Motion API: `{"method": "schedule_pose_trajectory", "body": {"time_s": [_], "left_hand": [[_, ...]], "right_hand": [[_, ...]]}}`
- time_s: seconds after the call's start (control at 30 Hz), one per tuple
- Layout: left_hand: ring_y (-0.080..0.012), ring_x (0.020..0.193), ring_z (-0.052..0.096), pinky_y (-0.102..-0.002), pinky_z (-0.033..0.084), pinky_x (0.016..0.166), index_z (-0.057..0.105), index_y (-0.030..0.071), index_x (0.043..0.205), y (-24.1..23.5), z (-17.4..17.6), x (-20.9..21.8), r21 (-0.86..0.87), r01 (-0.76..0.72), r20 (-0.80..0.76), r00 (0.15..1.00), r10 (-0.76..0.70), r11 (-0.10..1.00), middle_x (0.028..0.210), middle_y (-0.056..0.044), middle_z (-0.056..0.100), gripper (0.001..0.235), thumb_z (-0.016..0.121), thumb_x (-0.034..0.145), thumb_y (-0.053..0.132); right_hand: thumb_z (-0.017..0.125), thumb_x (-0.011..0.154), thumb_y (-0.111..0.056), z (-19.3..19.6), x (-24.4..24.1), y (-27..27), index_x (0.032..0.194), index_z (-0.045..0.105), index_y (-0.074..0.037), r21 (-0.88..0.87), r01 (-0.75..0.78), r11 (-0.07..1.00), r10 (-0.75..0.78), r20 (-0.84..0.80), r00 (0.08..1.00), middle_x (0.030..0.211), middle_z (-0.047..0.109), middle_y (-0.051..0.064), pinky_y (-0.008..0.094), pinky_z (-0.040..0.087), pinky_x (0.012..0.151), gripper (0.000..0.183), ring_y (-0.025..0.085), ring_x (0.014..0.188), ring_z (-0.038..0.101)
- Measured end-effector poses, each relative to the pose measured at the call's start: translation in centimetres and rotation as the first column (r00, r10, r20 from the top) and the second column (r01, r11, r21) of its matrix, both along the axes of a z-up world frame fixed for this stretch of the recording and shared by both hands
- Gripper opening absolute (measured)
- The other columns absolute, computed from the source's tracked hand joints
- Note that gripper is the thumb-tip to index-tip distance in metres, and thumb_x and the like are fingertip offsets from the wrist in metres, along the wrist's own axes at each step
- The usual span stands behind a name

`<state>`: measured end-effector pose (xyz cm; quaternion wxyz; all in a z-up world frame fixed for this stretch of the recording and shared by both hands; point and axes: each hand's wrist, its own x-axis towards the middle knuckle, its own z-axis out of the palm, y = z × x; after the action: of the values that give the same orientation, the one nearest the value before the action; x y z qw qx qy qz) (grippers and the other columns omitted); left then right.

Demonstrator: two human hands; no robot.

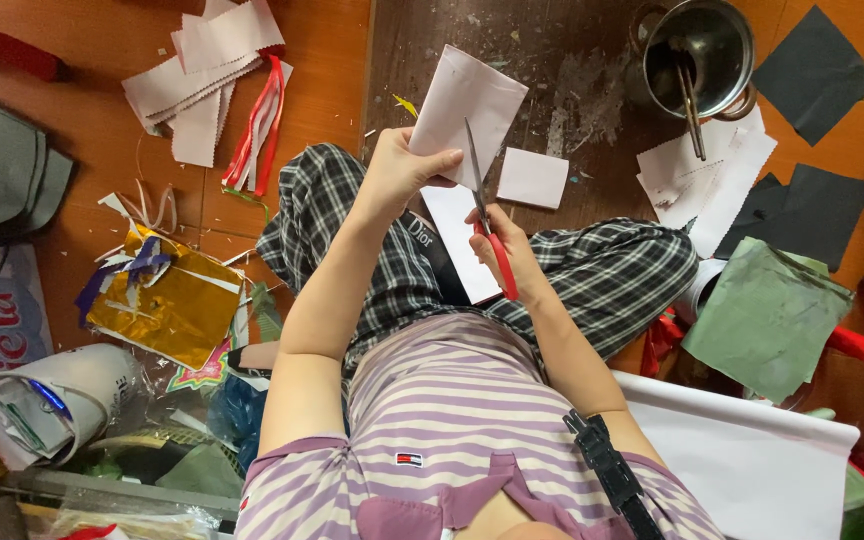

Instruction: Folding and cutting pieces of white and red paper to create decorative items.

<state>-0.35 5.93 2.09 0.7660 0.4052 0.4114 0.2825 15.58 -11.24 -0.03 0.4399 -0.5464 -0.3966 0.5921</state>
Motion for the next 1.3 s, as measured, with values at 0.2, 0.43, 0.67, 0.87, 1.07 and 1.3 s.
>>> {"method": "schedule_pose_trajectory", "body": {"time_s": [0.2,0.43,0.67,0.87,1.07,1.3], "left_hand": [[-0.0183,0.077,0.076,-0.034,0.067,0.069,0.072,-0.009,0.100,0.1,0.1,0.1,0.006,-0.002,-0.003,1.000,0.003,1.000,0.090,-0.015,0.076,0.018,0.078,0.087,0.001],[-0.0170,0.075,0.074,-0.033,0.066,0.068,0.072,-0.009,0.099,-0.1,-0.3,0.0,0.031,-0.001,-0.023,1.000,0.002,1.000,0.088,-0.013,0.075,0.016,0.078,0.089,0.001],[-0.0185,0.076,0.076,-0.032,0.066,0.069,0.072,-0.009,0.098,-0.1,-0.7,-0.3,0.061,0.069,0.001,0.998,-0.070,0.996,0.088,-0.014,0.077,0.017,0.079,0.087,0.002],[-0.0181,0.076,0.076,-0.032,0.065,0.067,0.072,-0.009,0.098,-0.7,-0.8,-0.1,0.023,0.094,-0.001,0.996,-0.094,0.995,0.088,-0.014,0.076,0.020,0.081,0.085,0.004],[-0.0168,0.077,0.076,-0.032,0.066,0.070,0.072,-0.007,0.098,-0.7,-0.8,-0.3,0.003,0.123,-0.014,0.992,-0.123,0.992,0.088,-0.012,0.076,0.022,0.082,0.083,0.006],[-0.0056,0.072,0.064,-0.024,0.054,0.063,0.075,-0.002,0.099,1.5,0.5,0.1,0.215,0.031,-0.118,0.993,-0.006,0.976,0.085,-0.003,0.075,0.016,0.077,0.095,0.013]], "right_hand": [[0.068,0.100,-0.038,0.1,-0.5,0.0,0.112,0.059,-0.007,-0.046,0.054,0.997,-0.054,0.002,0.999,0.077,0.055,-0.004,0.021,0.047,0.058,0.035,0.005,0.067,0.054],[0.067,0.103,-0.031,0.7,-1.2,-0.2,0.102,0.061,-0.006,-0.062,0.096,0.993,-0.093,0.046,0.995,0.069,0.053,-0.004,0.021,0.044,0.048,0.026,0.004,0.057,0.052],[0.063,0.102,-0.024,2.5,-1.2,0.8,0.103,0.061,-0.007,-0.121,0.076,0.990,-0.072,0.035,0.997,0.063,0.055,-0.003,0.021,0.043,0.045,0.017,0.005,0.050,0.051],[0.058,0.104,-0.014,0.4,-1.2,0.7,0.101,0.056,-0.006,-0.053,0.089,0.995,-0.092,-0.056,0.994,0.063,0.053,-0.002,0.022,0.041,0.045,0.009,0.006,0.049,0.050],[0.057,0.101,-0.008,0.8,-1.8,0.3,0.095,0.057,-0.006,-0.039,0.121,0.992,-0.123,-0.044,0.991,0.059,0.052,-0.002,0.022,0.039,0.040,0.007,0.006,0.044,0.049],[0.059,0.101,-0.010,0.7,-2.4,0.5,0.095,0.057,-0.005,-0.056,0.129,0.990,-0.133,-0.070,0.989,0.058,0.053,-0.001,0.022,0.038,0.039,0.008,0.006,0.043,0.049]]}}
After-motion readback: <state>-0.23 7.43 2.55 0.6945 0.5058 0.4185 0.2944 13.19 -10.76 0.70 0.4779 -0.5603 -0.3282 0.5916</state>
